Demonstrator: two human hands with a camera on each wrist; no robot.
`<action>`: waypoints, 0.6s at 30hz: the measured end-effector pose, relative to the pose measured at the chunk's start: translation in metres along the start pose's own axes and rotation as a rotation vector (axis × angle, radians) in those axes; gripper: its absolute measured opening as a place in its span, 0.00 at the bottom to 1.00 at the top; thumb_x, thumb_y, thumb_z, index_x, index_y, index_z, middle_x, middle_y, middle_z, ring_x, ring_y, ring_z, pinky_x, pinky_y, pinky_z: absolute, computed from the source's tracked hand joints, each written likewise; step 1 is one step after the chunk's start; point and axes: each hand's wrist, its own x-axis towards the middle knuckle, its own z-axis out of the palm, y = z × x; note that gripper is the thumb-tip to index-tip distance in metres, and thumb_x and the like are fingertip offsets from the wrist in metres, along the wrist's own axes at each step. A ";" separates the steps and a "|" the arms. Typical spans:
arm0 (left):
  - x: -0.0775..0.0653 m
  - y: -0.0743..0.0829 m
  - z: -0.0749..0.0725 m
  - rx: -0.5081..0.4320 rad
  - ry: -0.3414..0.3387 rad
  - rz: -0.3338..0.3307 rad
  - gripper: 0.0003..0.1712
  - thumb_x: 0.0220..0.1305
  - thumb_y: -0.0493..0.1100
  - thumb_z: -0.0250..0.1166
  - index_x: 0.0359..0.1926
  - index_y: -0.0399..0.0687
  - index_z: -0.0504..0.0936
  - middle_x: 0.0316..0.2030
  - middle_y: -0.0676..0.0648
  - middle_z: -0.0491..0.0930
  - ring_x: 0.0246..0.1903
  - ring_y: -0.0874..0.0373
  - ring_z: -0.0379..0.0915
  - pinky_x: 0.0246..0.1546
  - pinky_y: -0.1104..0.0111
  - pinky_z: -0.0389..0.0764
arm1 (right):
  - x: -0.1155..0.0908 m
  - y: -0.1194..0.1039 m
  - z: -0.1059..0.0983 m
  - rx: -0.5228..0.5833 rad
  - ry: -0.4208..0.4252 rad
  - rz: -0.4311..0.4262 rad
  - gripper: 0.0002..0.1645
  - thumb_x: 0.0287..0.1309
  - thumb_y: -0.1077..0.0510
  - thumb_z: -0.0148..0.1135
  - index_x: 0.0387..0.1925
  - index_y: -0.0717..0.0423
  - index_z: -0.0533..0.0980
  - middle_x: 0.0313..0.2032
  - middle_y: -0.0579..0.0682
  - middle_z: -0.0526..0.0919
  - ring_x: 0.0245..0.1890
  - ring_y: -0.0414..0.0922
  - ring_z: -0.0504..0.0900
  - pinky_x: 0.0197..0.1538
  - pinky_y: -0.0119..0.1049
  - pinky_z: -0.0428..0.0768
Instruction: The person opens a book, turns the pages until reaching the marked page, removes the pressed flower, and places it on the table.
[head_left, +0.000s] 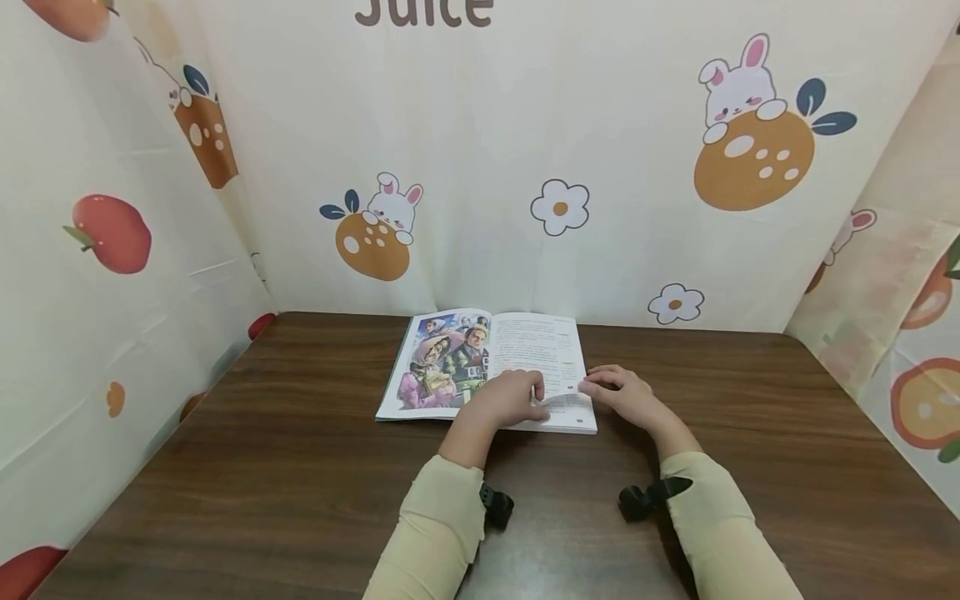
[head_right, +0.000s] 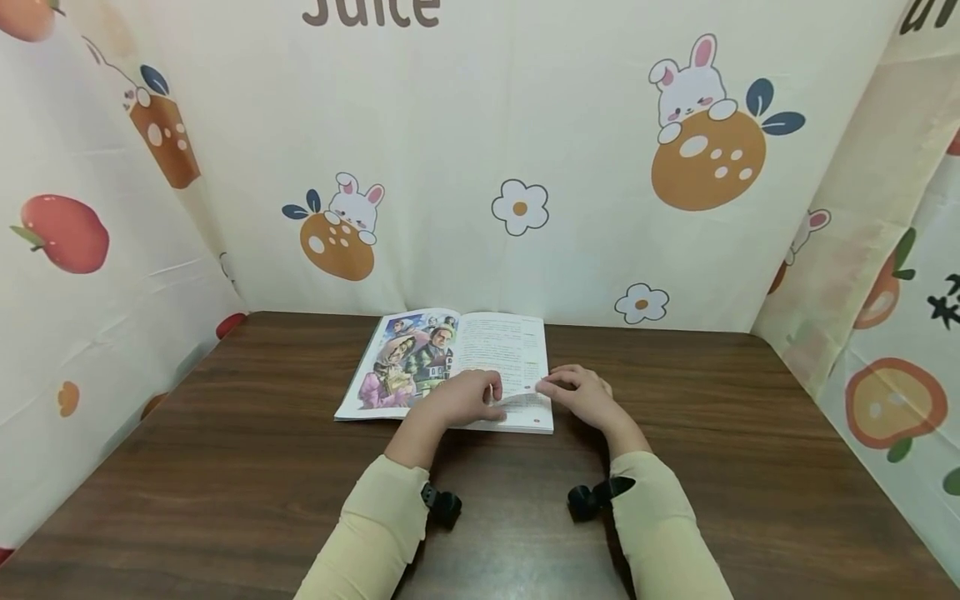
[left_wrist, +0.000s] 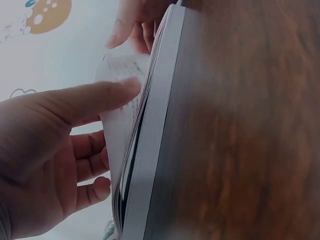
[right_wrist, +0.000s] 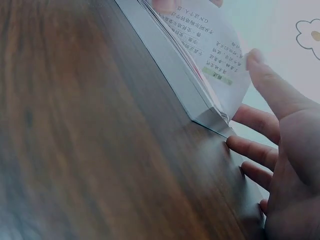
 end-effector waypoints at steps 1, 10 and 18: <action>0.001 0.000 0.001 0.005 0.011 0.000 0.11 0.55 0.49 0.67 0.30 0.52 0.73 0.23 0.54 0.71 0.23 0.60 0.65 0.25 0.70 0.65 | 0.000 0.000 0.000 -0.001 -0.001 0.000 0.36 0.57 0.34 0.52 0.53 0.58 0.74 0.58 0.59 0.69 0.61 0.60 0.59 0.57 0.64 0.53; 0.002 0.009 0.001 0.078 0.174 -0.004 0.12 0.63 0.55 0.59 0.32 0.55 0.81 0.22 0.58 0.75 0.21 0.61 0.66 0.22 0.70 0.65 | -0.001 -0.002 -0.003 0.110 -0.017 0.046 0.41 0.65 0.31 0.24 0.63 0.52 0.65 0.64 0.59 0.63 0.66 0.61 0.51 0.59 0.67 0.44; -0.001 0.007 -0.009 0.035 0.362 -0.067 0.24 0.67 0.59 0.50 0.21 0.52 0.77 0.16 0.53 0.72 0.18 0.59 0.65 0.23 0.66 0.66 | 0.000 -0.001 -0.004 0.130 -0.005 0.034 0.43 0.66 0.32 0.23 0.62 0.56 0.66 0.62 0.60 0.66 0.66 0.60 0.52 0.60 0.65 0.43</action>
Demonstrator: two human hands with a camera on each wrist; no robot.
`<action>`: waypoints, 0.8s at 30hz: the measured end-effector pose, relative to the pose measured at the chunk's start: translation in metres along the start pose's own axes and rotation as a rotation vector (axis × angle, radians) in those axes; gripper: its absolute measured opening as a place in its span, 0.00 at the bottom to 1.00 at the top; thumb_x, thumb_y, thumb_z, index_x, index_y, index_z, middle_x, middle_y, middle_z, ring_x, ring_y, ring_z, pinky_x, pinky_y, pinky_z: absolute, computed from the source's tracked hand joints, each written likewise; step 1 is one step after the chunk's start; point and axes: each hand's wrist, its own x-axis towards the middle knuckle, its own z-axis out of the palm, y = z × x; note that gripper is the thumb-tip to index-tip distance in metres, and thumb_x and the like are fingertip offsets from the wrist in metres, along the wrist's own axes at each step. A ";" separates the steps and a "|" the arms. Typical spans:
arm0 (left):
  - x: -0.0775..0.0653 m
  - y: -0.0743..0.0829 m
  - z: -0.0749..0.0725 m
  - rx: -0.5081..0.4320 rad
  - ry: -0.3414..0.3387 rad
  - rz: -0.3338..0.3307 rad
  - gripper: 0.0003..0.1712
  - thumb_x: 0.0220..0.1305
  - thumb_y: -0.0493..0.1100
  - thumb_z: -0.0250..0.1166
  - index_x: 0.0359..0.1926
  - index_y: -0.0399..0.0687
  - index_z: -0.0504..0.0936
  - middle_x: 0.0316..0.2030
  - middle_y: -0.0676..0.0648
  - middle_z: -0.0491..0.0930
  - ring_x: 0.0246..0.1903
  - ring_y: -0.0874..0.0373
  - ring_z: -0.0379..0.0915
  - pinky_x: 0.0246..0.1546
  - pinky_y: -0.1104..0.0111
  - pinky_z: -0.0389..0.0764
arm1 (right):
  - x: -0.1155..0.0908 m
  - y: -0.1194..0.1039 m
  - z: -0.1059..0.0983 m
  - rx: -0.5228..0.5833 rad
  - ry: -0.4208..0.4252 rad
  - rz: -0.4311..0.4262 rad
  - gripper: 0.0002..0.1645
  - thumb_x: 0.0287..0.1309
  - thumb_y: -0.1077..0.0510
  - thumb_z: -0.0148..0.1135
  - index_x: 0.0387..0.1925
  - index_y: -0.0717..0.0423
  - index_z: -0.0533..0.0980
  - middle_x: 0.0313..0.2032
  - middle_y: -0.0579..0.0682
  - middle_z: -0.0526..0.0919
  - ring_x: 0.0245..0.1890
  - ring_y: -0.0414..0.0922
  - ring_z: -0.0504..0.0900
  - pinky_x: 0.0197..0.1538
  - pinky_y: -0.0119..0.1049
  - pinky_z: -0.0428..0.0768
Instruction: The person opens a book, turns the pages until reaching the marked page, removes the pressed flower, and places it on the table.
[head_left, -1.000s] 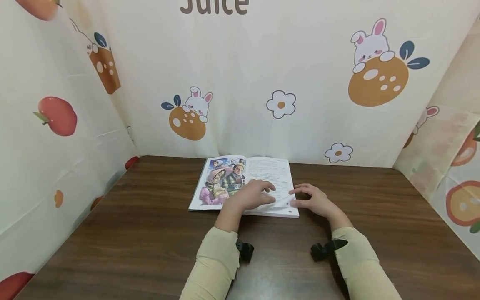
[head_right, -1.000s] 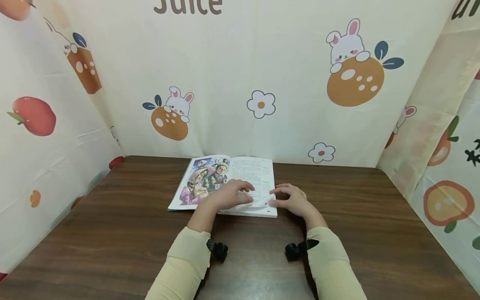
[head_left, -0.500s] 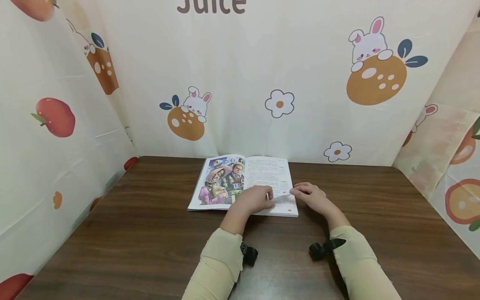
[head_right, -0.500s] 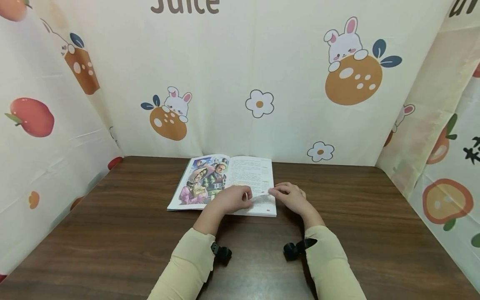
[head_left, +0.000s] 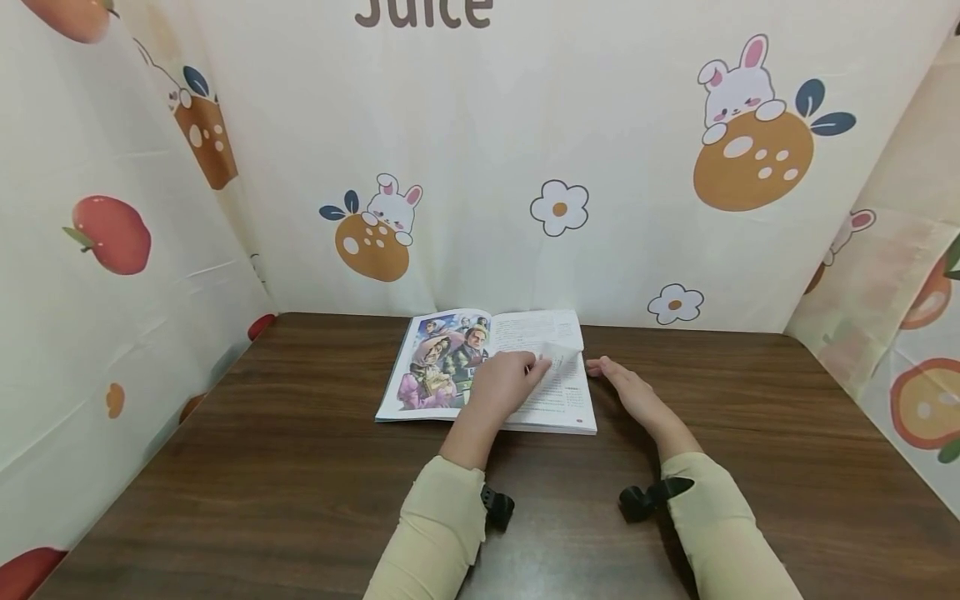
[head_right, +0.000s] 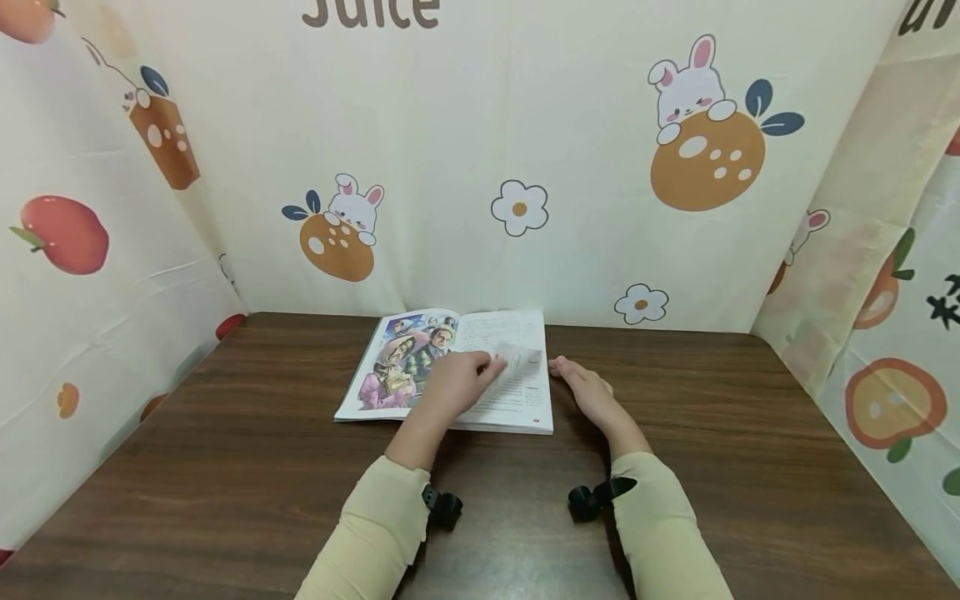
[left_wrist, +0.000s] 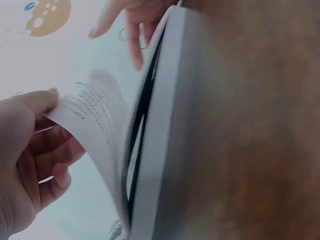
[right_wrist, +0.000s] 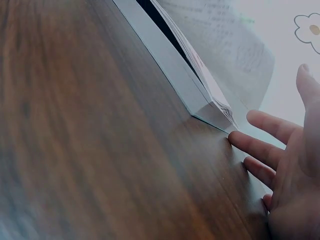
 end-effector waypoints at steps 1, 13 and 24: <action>0.000 -0.001 -0.002 -0.010 0.028 -0.006 0.25 0.68 0.59 0.48 0.19 0.52 0.74 0.16 0.53 0.72 0.18 0.59 0.65 0.23 0.66 0.66 | 0.000 0.000 0.000 0.003 0.000 0.003 0.43 0.66 0.31 0.23 0.62 0.57 0.66 0.63 0.59 0.65 0.66 0.60 0.52 0.60 0.65 0.43; -0.004 -0.039 -0.046 -0.392 0.262 -0.180 0.10 0.61 0.50 0.56 0.36 0.52 0.79 0.30 0.53 0.76 0.31 0.59 0.71 0.32 0.65 0.71 | 0.000 0.001 -0.001 0.007 0.002 0.014 0.45 0.65 0.30 0.24 0.61 0.58 0.67 0.64 0.59 0.63 0.67 0.59 0.51 0.61 0.63 0.44; -0.022 -0.096 -0.077 -0.614 0.209 -0.301 0.20 0.57 0.37 0.64 0.52 0.46 0.76 0.35 0.43 0.76 0.36 0.53 0.67 0.37 0.65 0.69 | 0.000 -0.001 -0.001 -0.009 0.002 0.028 0.45 0.64 0.30 0.24 0.61 0.57 0.68 0.65 0.60 0.62 0.66 0.60 0.52 0.60 0.64 0.45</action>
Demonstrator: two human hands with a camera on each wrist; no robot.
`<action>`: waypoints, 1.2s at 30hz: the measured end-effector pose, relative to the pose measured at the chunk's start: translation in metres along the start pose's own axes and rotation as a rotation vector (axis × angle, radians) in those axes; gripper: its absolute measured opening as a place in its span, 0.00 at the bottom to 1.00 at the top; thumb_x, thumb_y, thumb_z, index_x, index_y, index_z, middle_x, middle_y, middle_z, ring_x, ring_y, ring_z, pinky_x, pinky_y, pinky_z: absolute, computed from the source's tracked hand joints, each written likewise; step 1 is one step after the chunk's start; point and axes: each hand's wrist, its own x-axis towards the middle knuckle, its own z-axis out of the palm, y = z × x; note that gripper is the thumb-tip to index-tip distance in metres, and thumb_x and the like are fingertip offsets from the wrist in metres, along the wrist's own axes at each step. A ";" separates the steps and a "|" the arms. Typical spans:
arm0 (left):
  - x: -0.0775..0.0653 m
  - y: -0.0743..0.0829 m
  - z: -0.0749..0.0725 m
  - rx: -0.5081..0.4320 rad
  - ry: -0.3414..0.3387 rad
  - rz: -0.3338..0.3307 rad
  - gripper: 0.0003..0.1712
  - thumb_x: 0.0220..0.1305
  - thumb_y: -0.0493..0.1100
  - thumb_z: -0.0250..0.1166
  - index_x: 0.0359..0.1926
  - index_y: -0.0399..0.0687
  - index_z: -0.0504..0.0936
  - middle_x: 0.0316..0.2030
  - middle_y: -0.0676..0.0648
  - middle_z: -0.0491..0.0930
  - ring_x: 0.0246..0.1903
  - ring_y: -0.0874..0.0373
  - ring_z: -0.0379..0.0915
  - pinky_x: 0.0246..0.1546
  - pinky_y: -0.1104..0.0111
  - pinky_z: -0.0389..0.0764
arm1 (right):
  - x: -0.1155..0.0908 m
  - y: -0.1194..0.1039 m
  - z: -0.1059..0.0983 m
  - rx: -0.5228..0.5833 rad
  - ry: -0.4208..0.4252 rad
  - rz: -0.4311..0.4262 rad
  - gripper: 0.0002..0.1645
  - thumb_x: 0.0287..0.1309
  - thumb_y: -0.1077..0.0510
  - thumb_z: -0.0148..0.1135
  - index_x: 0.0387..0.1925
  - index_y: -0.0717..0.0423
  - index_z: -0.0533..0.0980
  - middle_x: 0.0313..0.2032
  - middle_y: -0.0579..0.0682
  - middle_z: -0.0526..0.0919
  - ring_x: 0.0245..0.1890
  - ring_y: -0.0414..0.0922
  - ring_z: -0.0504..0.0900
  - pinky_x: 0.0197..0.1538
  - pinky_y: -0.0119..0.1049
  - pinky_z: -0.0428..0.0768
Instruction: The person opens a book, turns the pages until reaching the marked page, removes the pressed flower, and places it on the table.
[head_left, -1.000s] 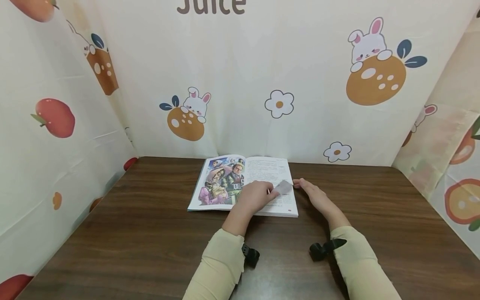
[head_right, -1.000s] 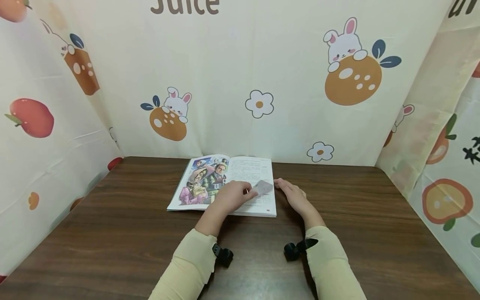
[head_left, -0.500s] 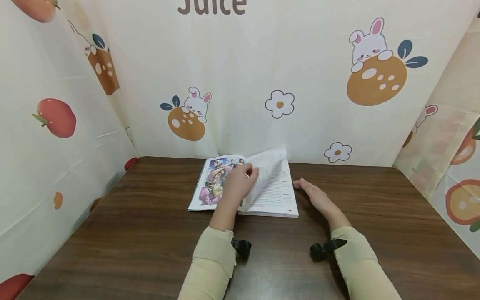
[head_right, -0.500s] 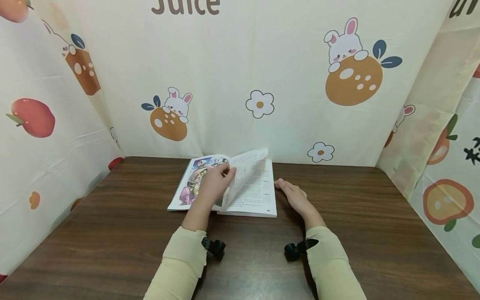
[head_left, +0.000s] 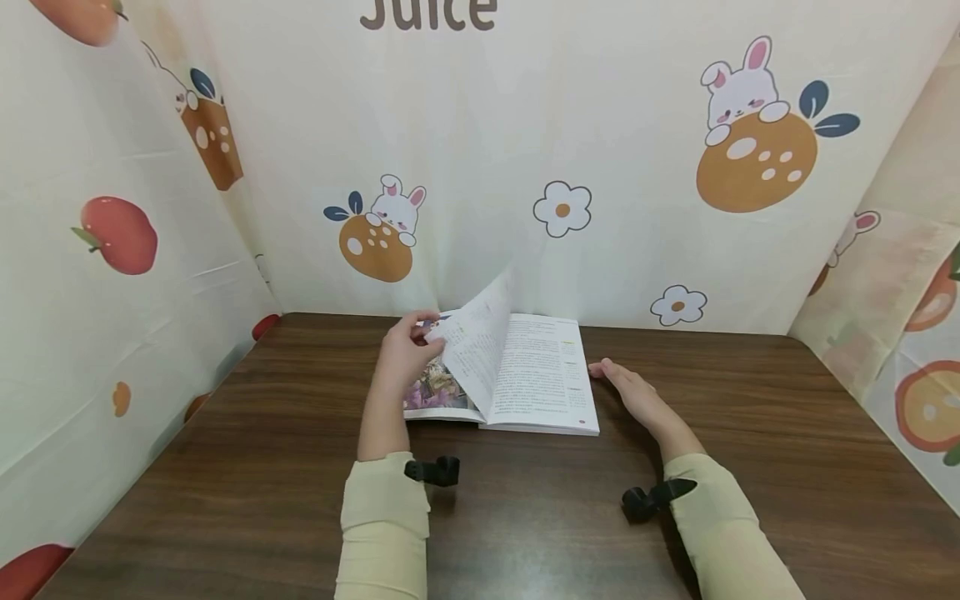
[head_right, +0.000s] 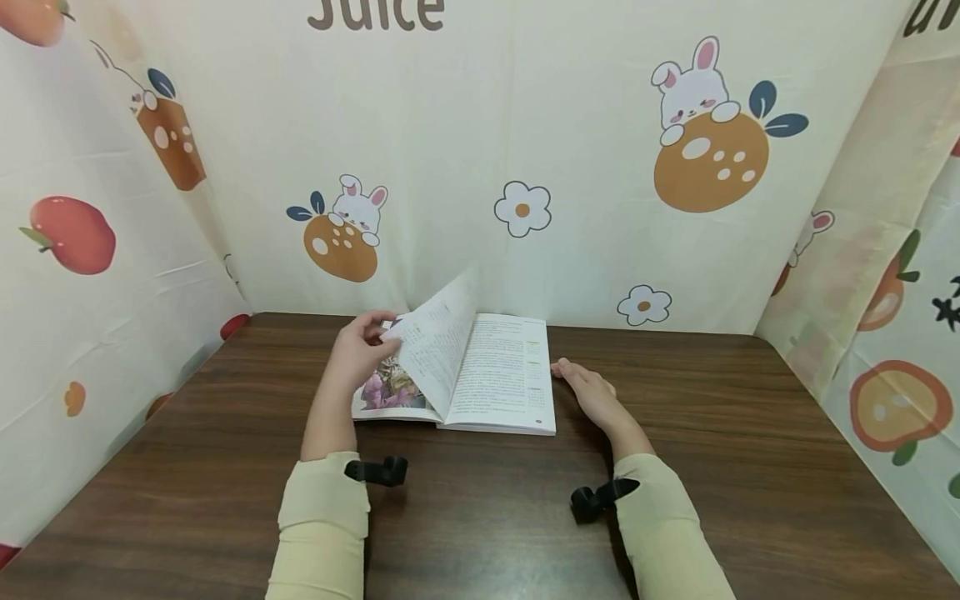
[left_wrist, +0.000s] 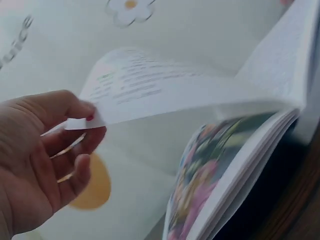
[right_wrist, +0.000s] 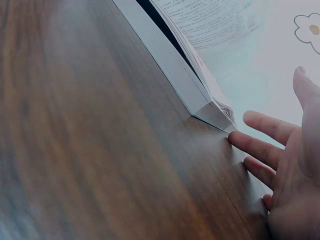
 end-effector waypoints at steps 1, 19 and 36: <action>0.000 -0.004 -0.005 0.009 -0.011 -0.010 0.21 0.57 0.38 0.63 0.53 0.46 0.76 0.36 0.43 0.76 0.36 0.53 0.68 0.37 0.65 0.70 | 0.000 0.000 0.000 0.000 0.000 -0.001 0.45 0.64 0.30 0.25 0.61 0.57 0.68 0.65 0.60 0.62 0.66 0.60 0.52 0.60 0.64 0.45; -0.013 -0.064 -0.055 0.071 -0.196 -0.320 0.20 0.62 0.50 0.61 0.48 0.40 0.78 0.44 0.42 0.76 0.42 0.48 0.68 0.43 0.58 0.70 | 0.002 0.003 0.001 0.000 -0.004 0.024 0.40 0.66 0.33 0.27 0.61 0.55 0.67 0.65 0.59 0.61 0.66 0.60 0.52 0.60 0.64 0.46; -0.012 -0.075 -0.046 0.269 -0.263 -0.421 0.20 0.59 0.40 0.64 0.52 0.41 0.73 0.44 0.38 0.71 0.37 0.49 0.66 0.35 0.62 0.68 | -0.002 0.007 0.002 0.005 -0.022 -0.008 0.33 0.54 0.38 0.60 0.58 0.49 0.71 0.63 0.60 0.63 0.63 0.61 0.56 0.57 0.66 0.53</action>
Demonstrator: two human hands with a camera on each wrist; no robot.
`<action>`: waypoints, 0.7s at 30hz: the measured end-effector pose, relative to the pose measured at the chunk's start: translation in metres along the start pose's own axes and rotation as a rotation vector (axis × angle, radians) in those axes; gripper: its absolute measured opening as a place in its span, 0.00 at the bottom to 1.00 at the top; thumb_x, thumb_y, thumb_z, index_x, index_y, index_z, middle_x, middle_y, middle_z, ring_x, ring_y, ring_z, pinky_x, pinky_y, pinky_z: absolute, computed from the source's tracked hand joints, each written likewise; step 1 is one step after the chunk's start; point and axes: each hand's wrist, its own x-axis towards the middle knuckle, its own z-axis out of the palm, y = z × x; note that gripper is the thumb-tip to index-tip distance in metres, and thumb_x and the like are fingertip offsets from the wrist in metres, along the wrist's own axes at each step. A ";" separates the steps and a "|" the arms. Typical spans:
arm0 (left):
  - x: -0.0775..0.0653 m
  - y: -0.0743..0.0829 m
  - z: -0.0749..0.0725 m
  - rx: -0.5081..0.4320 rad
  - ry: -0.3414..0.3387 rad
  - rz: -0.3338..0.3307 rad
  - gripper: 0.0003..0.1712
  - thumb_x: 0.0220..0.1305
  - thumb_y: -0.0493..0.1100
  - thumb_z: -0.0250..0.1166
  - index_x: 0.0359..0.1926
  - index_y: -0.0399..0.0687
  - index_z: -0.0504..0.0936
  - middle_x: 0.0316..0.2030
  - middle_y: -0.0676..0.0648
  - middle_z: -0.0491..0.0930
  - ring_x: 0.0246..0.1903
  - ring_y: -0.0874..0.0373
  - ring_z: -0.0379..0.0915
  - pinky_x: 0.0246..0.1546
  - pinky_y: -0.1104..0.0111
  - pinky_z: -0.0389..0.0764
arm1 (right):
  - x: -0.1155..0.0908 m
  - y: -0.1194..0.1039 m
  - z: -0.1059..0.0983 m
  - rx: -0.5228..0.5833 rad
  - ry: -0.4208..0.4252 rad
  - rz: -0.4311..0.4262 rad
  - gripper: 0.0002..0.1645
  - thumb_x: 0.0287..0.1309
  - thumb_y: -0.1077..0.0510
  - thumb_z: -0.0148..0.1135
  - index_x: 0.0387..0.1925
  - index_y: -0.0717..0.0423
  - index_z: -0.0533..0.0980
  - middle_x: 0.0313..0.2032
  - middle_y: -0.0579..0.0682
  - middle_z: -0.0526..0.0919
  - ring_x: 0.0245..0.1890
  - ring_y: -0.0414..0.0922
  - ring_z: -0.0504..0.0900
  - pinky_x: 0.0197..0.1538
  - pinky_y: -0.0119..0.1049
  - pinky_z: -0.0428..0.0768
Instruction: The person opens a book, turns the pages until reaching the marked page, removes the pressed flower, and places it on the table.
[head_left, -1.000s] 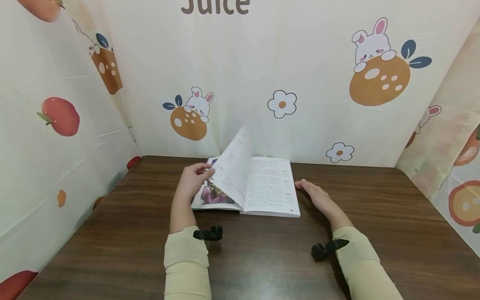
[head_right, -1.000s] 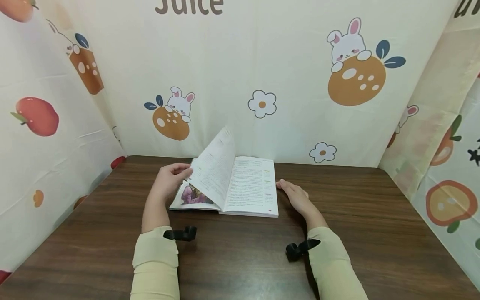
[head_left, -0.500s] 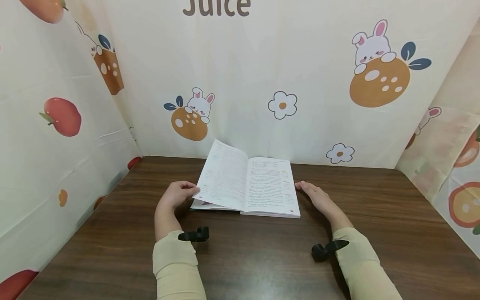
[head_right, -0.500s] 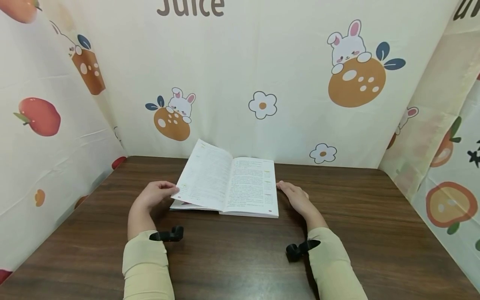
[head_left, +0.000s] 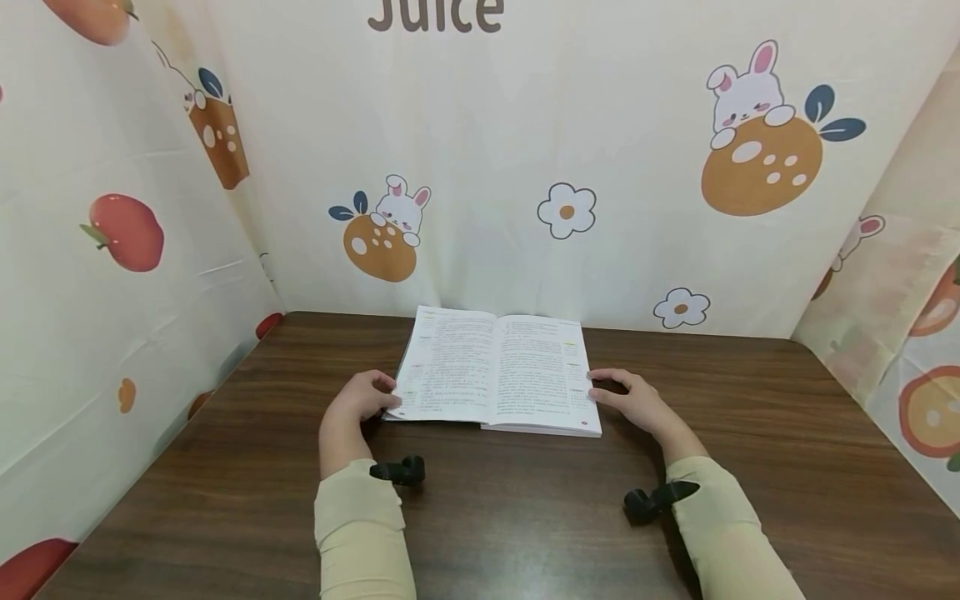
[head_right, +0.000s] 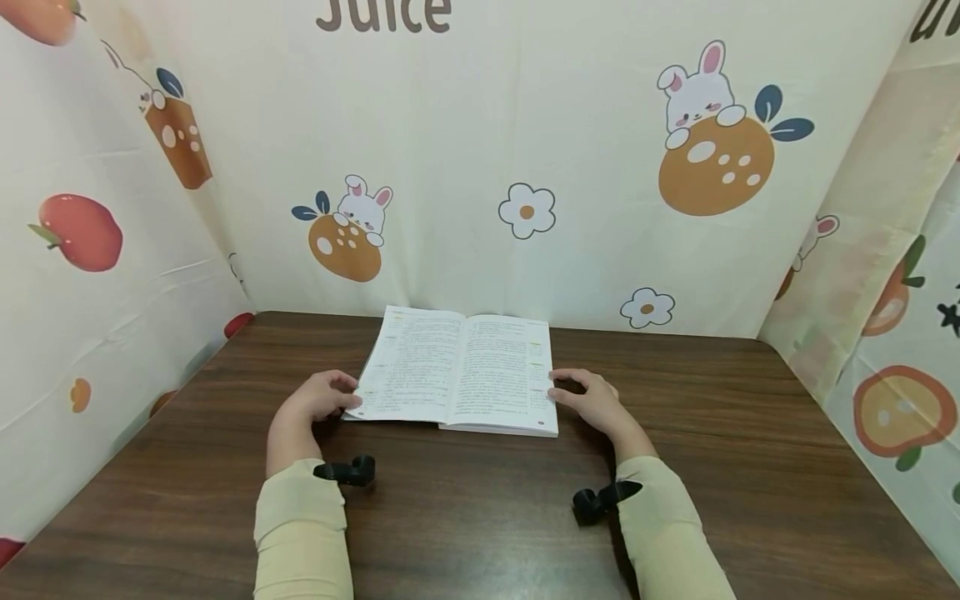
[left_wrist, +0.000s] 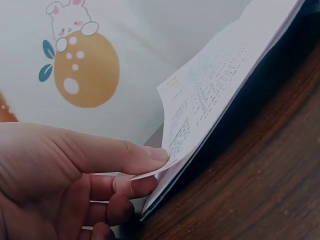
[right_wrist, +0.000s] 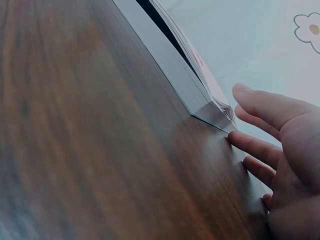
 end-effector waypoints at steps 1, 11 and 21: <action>-0.001 0.001 0.000 0.006 -0.002 0.002 0.20 0.59 0.40 0.63 0.53 0.41 0.73 0.47 0.37 0.70 0.39 0.48 0.65 0.37 0.61 0.68 | 0.000 0.000 0.000 -0.001 0.000 0.001 0.33 0.54 0.38 0.60 0.57 0.49 0.71 0.63 0.60 0.63 0.63 0.61 0.56 0.57 0.66 0.53; -0.003 0.007 0.004 0.075 -0.053 0.010 0.30 0.59 0.36 0.58 0.64 0.53 0.68 0.61 0.33 0.62 0.40 0.47 0.63 0.42 0.57 0.66 | 0.001 0.002 0.000 -0.012 0.005 -0.008 0.33 0.53 0.37 0.61 0.56 0.50 0.72 0.62 0.59 0.64 0.63 0.60 0.57 0.57 0.65 0.53; -0.002 0.013 0.009 0.101 -0.035 0.011 0.23 0.63 0.38 0.52 0.60 0.49 0.74 0.61 0.32 0.63 0.48 0.44 0.63 0.49 0.51 0.65 | 0.001 0.002 0.000 -0.019 0.003 -0.008 0.32 0.53 0.38 0.61 0.56 0.50 0.73 0.62 0.59 0.64 0.62 0.60 0.57 0.57 0.64 0.54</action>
